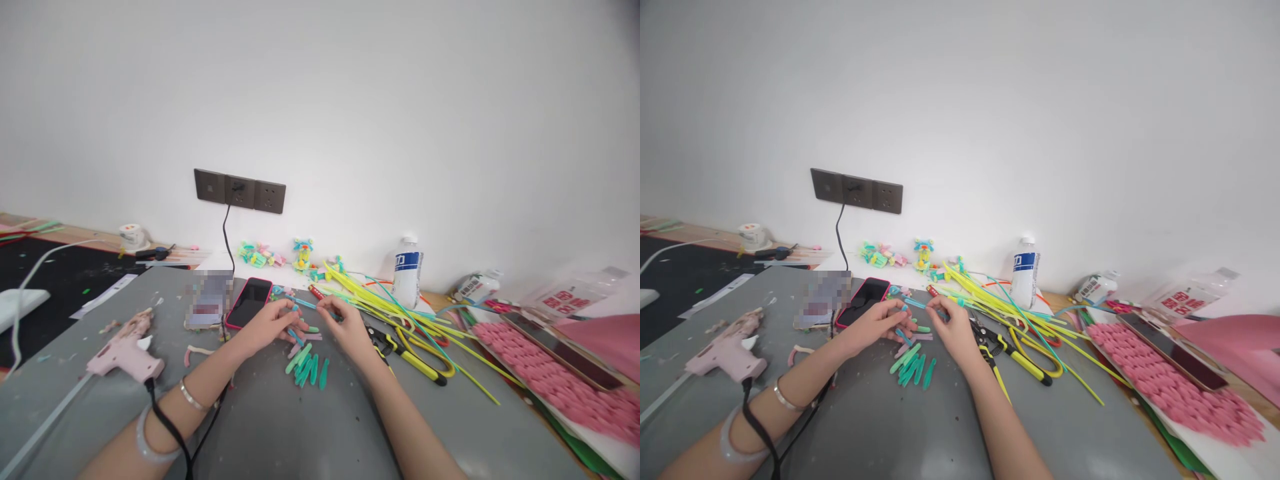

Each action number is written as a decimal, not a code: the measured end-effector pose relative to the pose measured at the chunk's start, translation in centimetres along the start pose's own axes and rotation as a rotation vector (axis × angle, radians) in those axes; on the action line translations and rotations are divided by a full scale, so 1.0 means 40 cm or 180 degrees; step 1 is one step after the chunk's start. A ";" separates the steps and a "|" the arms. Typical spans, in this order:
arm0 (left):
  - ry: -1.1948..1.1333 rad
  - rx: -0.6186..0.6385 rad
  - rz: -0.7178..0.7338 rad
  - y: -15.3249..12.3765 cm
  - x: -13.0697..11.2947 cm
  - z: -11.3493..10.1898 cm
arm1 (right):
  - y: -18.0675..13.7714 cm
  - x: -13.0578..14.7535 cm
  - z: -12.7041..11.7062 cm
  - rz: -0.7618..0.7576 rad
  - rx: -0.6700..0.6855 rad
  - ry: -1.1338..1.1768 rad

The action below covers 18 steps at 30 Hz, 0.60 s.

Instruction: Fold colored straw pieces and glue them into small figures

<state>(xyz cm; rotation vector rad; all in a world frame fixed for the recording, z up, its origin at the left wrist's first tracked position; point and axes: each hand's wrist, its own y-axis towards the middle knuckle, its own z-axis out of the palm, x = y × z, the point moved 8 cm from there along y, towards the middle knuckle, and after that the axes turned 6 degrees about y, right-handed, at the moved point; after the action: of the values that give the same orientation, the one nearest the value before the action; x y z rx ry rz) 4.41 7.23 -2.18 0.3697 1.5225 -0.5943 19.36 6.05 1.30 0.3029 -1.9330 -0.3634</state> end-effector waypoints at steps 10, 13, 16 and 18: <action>-0.0427 -0.0365 0.0352 0.004 -0.025 -0.025 | -0.032 0.011 0.085 0.0405 0.0949 0.0833; -0.0541 -0.0333 0.0350 0.004 -0.024 -0.019 | -0.041 0.008 0.107 0.0402 0.1164 0.0867; -0.0598 -0.0271 0.0391 0.003 -0.027 -0.011 | -0.044 0.015 0.114 0.0257 0.1244 0.0609; -0.0597 -0.0211 0.0373 0.002 -0.028 -0.008 | -0.044 0.025 0.111 0.0158 0.1273 0.0471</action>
<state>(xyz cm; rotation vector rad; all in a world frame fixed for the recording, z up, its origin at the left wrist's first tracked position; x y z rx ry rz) 4.24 7.62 -1.09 0.3401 1.3279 -0.4715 14.94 4.53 -0.13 0.5259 -1.8533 0.0817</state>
